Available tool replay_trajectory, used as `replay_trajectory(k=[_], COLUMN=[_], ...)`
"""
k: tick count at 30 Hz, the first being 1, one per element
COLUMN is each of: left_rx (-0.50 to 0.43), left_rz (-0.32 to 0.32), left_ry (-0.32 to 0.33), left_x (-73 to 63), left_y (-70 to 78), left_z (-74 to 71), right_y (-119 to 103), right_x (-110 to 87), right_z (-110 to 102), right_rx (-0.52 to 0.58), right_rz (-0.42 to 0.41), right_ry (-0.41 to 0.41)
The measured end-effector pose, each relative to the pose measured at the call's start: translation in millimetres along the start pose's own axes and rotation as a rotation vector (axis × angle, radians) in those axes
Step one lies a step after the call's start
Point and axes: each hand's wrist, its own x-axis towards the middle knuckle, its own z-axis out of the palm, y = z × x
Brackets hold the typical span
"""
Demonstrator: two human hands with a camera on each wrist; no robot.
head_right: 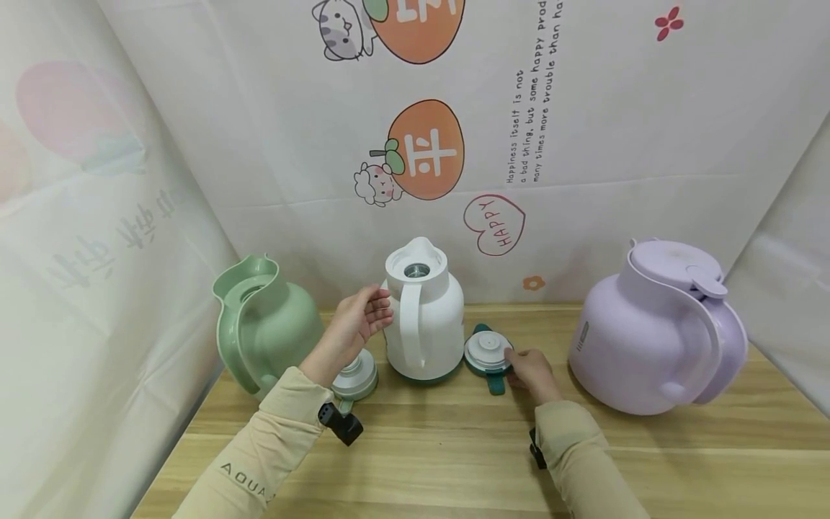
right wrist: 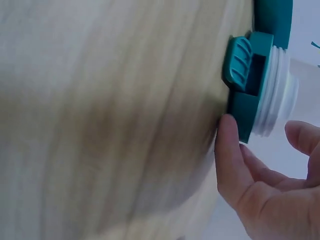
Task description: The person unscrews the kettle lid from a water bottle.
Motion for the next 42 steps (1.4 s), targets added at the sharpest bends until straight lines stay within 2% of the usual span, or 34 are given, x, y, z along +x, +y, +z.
replay_trajectory(k=[2,4,8,12,19,27,32,36,40,42], left_rx=[-0.013,-0.021,-0.037,-0.02,0.002,0.089,0.167,0.228,0.257,0.268], left_rz=[0.013,0.039,0.089,0.114,0.103,0.092,0.07,0.062,0.046,0.045], left_ry=[0.001,0.001,-0.011,-0.056,-0.194,-0.33,-0.447,-0.546,-0.632,-0.666], left_x=[-1.0,-2.5,-7.4,-13.8,-25.2,-32.5,-36.0,-37.4,-38.1,-38.5], left_y=[0.6,1.0,2.4,2.1,0.3,-4.6,-12.8,-23.4,-35.9,-42.4], left_z=[1.3,2.9,7.3,13.8,28.5,41.2,49.1,58.8,72.7,81.0], right_y=[-1.1,-4.5,-19.0,-40.6,-78.2,-104.6,-117.7,-125.1,-130.5,-131.5], right_x=[0.0,-1.4,-7.9,-17.1,-40.3,-68.0,-91.9,-111.0,-127.5,-133.5], right_z=[-1.8,-4.2,-9.9,-20.0,-40.9,-66.5,-80.2,-99.5,-130.2,-148.7], right_rx=[-0.061,-0.167,-0.296,-0.361,-0.503,-0.531,-0.569,-0.593,-0.659,-0.672], right_rz=[-0.011,-0.02,-0.026,-0.068,-0.227,-0.401,-0.448,-0.507,-0.535,-0.518], right_ry=[0.018,0.047,0.089,0.068,0.101,0.115,0.077,0.069,0.135,0.179])
